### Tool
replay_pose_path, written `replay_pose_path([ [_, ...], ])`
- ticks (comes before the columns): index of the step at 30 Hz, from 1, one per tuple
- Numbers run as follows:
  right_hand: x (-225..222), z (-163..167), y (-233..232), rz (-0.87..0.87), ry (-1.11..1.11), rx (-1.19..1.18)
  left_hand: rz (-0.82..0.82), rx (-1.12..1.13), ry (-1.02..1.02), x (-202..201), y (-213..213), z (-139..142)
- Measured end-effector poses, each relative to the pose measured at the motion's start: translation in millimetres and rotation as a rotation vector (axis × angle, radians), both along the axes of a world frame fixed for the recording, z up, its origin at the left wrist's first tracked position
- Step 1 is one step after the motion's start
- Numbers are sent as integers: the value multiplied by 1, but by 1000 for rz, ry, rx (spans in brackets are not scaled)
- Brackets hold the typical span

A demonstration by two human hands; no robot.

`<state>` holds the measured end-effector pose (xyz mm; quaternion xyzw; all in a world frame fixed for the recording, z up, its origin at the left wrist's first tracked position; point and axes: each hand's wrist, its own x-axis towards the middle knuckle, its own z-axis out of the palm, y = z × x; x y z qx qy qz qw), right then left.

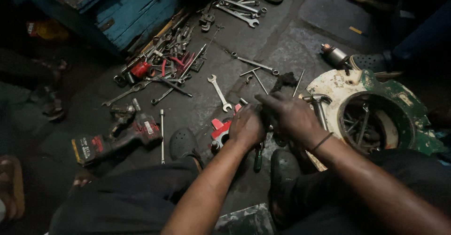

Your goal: The person is sitting on the floor in a workshop, using a wrench to tighten bolts on a red engine cylinder head. They adjust the part and continue working with the wrench throughout the clip.

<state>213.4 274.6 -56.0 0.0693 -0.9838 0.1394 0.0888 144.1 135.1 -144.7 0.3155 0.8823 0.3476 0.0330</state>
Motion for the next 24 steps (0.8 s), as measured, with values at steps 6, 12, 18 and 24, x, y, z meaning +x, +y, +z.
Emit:
replay_pose_path([
  [6, 10, 11, 4, 215, 48, 156, 85, 154, 229, -4, 3, -18],
  [12, -5, 23, 8, 32, -203, 279, -36, 7, -19, 2, -2, 4],
  [18, -16, 28, 11, 252, -5, 154, 7, -60, -118, 4, -4, 4],
  [24, -18, 37, -4, 45, -130, 343, -6, -17, 39, -3, 1, -23],
])
